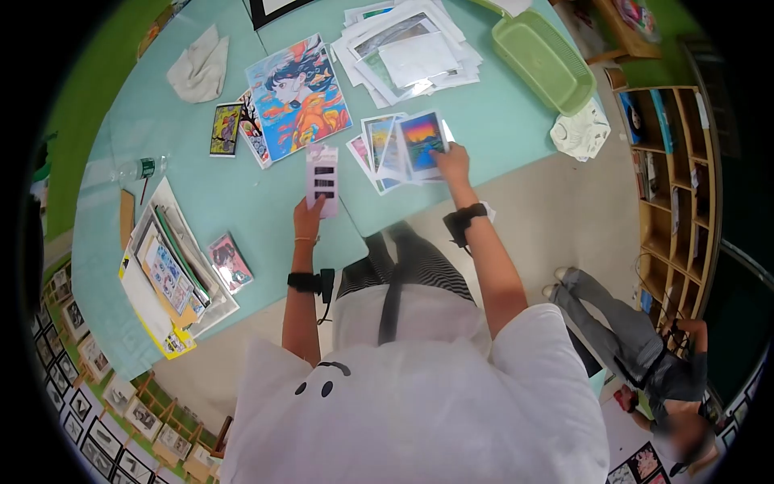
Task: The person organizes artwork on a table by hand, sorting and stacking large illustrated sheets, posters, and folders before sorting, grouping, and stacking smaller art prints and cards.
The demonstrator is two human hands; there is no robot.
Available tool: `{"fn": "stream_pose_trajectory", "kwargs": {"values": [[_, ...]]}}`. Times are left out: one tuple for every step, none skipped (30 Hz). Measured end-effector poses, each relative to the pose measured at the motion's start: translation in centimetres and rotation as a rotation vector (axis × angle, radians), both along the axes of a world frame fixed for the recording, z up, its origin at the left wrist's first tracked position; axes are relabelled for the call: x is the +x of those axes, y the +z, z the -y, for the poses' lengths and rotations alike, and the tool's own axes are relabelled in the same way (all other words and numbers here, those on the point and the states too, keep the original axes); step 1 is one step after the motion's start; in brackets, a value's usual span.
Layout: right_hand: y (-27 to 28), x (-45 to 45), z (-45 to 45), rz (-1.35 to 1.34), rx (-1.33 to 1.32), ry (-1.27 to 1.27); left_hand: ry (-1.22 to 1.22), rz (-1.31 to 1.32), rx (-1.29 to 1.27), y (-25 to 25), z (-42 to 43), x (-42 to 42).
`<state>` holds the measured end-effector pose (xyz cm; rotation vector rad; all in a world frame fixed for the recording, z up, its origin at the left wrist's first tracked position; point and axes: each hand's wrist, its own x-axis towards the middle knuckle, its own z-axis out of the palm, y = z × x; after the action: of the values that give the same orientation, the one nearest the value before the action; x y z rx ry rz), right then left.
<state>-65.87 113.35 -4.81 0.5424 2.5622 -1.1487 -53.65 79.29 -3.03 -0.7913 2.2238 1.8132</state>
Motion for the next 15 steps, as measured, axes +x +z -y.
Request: {"fn": "stream_pose_trajectory", "kwargs": {"values": [[1.5, -0.4, 1.6, 0.016, 0.047, 0.083, -0.016, 0.01, -0.131, -1.2, 1.4, 1.2], [2.7, -0.6, 3.2, 0.032, 0.095, 0.165, -0.033, 0.02, -0.262, -1.8, 2.4, 2.1], [3.2, -0.4, 5.2, -0.02, 0.183, 0.13, -0.019, 0.067, -0.37, -1.7, 2.9, 2.6], [3.6, -0.3, 7.4, -0.074, 0.271, 0.094, -0.004, 0.114, -0.477, -1.6, 3.3, 3.1], [3.7, -0.1, 9.1, -0.127, 0.358, 0.06, 0.013, 0.163, -0.583, -1.5, 3.5, 3.5], [3.5, -0.1, 10.1, -0.116, 0.32, 0.05, 0.06, 0.122, -0.605, -1.4, 3.5, 3.9], [3.4, -0.4, 11.0, -0.107, 0.282, 0.041, 0.11, 0.08, -0.627, -1.3, 3.4, 4.1], [3.3, -0.5, 11.9, -0.098, 0.241, 0.035, 0.163, 0.039, -0.651, -1.2, 3.3, 4.4], [4.5, -0.6, 12.7, -0.109, 0.241, 0.038, 0.151, 0.079, -0.694, -1.2, 3.3, 4.6], [4.4, -0.6, 13.2, -0.083, 0.221, 0.048, 0.138, 0.119, -0.736, -1.3, 3.3, 4.7], [4.2, -0.9, 13.5, -0.057, 0.203, 0.056, 0.123, 0.16, -0.776, -1.4, 3.4, 4.7], [3.9, -1.0, 13.6, -0.031, 0.186, 0.064, 0.12, 0.15, -0.74, -1.3, 3.5, 4.8], [3.6, -0.8, 13.7, -0.044, 0.161, 0.044, 0.116, 0.137, -0.703, -1.2, 3.6, 4.8], [3.4, -0.6, 13.7, -0.058, 0.136, 0.022, 0.11, 0.122, -0.665, -1.2, 3.8, 4.6], [3.0, -0.5, 13.5, -0.072, 0.113, 0.001, 0.145, 0.084, -0.526, -1.6, 4.0, 4.6]]}}
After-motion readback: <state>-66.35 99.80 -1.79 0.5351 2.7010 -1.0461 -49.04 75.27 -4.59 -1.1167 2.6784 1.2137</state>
